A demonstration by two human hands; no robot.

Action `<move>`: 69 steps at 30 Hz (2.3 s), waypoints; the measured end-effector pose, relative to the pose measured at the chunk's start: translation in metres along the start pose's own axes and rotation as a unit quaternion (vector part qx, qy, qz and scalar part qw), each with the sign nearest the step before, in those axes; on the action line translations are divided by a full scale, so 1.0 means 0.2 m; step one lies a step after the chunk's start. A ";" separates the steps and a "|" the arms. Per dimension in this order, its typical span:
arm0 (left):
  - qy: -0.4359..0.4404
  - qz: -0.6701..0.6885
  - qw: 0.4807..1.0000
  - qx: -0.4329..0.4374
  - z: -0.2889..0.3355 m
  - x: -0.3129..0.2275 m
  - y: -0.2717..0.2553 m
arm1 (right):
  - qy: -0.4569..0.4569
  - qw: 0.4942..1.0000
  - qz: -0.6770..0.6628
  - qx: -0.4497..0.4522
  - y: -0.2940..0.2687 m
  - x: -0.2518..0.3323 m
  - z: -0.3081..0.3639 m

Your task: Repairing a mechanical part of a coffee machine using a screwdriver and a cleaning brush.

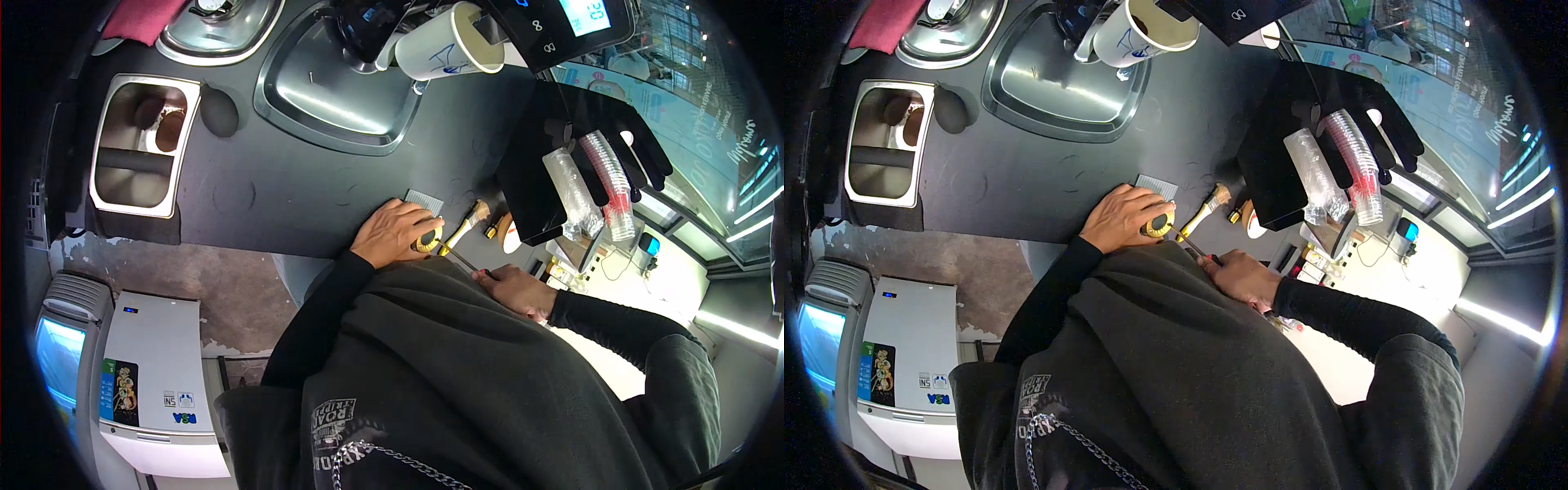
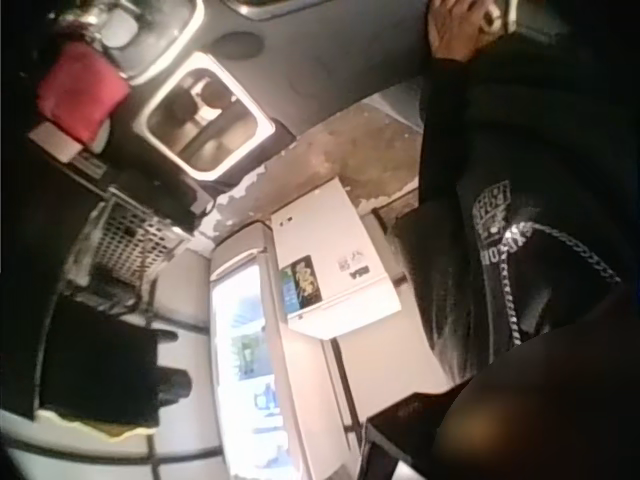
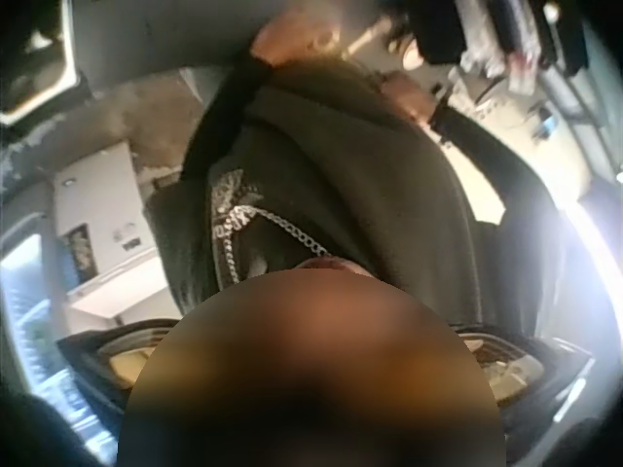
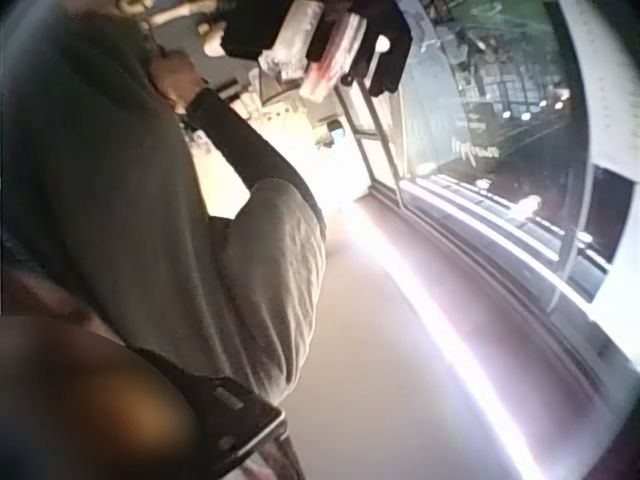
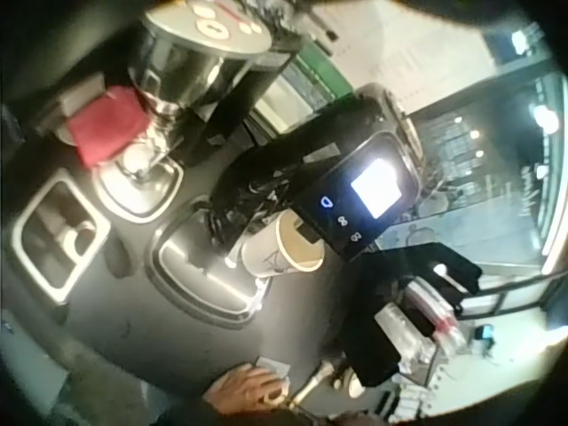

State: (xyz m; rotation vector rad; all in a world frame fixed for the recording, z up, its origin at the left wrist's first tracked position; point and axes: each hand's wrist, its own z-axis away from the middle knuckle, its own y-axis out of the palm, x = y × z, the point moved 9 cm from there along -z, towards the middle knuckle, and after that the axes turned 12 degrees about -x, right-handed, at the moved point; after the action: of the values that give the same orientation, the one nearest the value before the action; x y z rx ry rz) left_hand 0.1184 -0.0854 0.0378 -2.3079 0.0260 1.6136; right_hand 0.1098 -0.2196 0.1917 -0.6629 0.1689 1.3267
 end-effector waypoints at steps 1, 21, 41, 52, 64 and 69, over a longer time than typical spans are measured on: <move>0.001 0.000 1.000 0.001 0.01 0.00 0.00 | 0.001 1.000 -0.001 0.001 0.02 -0.02 -0.01; -0.014 0.007 1.000 0.009 0.02 -0.01 0.01 | -0.114 0.989 0.063 -0.069 0.03 -0.02 -0.06; -0.002 0.022 1.000 -0.012 0.04 -0.01 0.03 | -0.164 0.966 0.139 -0.144 0.02 0.05 0.00; 0.002 0.005 1.000 -0.029 0.03 -0.01 0.00 | -0.268 0.904 0.275 -0.191 -0.06 0.18 0.09; -0.020 -0.021 0.999 0.024 0.01 -0.05 -0.03 | -0.362 0.821 0.237 -0.372 -0.14 0.12 0.31; -0.042 -0.093 0.992 0.078 -0.02 -0.08 -0.03 | -0.328 0.884 -0.105 -0.315 -0.25 -0.25 0.33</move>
State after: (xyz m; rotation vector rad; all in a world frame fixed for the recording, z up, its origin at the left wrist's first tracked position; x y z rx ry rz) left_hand 0.1164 -0.0841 0.0557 -2.0573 -0.0767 1.5555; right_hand 0.1266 -0.2306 0.2862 -0.7032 -0.8988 1.3208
